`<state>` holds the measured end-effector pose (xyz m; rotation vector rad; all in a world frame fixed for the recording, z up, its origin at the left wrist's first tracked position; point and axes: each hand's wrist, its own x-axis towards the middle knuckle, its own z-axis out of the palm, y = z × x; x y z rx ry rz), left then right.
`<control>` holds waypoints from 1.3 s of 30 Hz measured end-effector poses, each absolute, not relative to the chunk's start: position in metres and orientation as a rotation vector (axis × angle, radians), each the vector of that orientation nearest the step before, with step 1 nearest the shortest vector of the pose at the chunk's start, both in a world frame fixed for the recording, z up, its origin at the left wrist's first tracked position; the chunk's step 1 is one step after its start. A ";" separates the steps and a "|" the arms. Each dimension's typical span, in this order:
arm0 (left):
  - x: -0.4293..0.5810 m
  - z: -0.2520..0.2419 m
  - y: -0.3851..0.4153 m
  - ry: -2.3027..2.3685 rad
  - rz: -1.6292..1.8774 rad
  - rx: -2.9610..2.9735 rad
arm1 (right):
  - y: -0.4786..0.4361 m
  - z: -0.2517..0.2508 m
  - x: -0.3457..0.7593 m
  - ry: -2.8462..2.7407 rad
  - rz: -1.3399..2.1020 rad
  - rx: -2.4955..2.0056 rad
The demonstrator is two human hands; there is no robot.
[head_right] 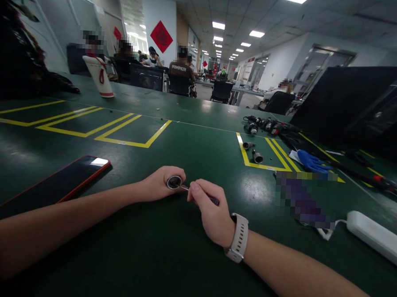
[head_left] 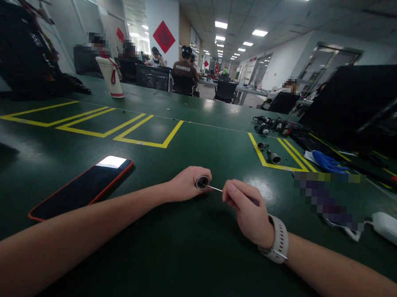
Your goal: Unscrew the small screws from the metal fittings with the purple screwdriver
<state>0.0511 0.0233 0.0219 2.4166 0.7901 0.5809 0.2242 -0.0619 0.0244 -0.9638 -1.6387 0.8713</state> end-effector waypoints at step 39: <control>0.050 0.020 0.024 0.733 0.703 2.303 | -0.057 0.019 0.218 -1.241 1.296 -0.923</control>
